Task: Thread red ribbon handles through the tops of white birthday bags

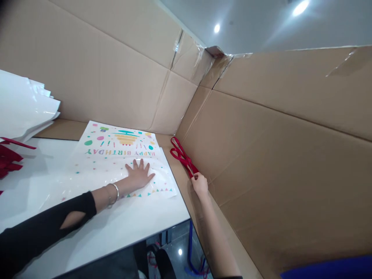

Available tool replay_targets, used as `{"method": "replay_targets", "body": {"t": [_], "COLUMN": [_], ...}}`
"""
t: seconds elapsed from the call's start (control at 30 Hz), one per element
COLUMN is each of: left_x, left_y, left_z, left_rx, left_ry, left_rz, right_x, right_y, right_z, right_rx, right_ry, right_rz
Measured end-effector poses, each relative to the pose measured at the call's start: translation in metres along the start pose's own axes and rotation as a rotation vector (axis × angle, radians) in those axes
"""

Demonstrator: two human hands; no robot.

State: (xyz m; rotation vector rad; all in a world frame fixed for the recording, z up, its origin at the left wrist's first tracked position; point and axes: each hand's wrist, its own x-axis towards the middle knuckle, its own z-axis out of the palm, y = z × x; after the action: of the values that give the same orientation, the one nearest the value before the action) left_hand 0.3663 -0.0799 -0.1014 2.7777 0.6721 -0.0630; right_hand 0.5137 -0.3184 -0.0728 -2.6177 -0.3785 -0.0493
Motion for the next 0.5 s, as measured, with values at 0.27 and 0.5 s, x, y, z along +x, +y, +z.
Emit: {"method": "replay_targets", "body": {"t": [0.27, 0.5], "left_x": [-0.026, -0.031], "left_y": [-0.012, 0.008], "left_z": [-0.029, -0.038], "left_rx": [-0.269, -0.773], "left_ry": [-0.052, 0.028], "left_rz": [0.313, 0.709], "right_x": [-0.035, -0.071], "right_y": [-0.045, -0.107], "right_z": [-0.019, 0.003], "right_rx": [0.574, 0.785], "right_ry": [-0.208, -0.382], "right_rz": [-0.132, -0.274]}}
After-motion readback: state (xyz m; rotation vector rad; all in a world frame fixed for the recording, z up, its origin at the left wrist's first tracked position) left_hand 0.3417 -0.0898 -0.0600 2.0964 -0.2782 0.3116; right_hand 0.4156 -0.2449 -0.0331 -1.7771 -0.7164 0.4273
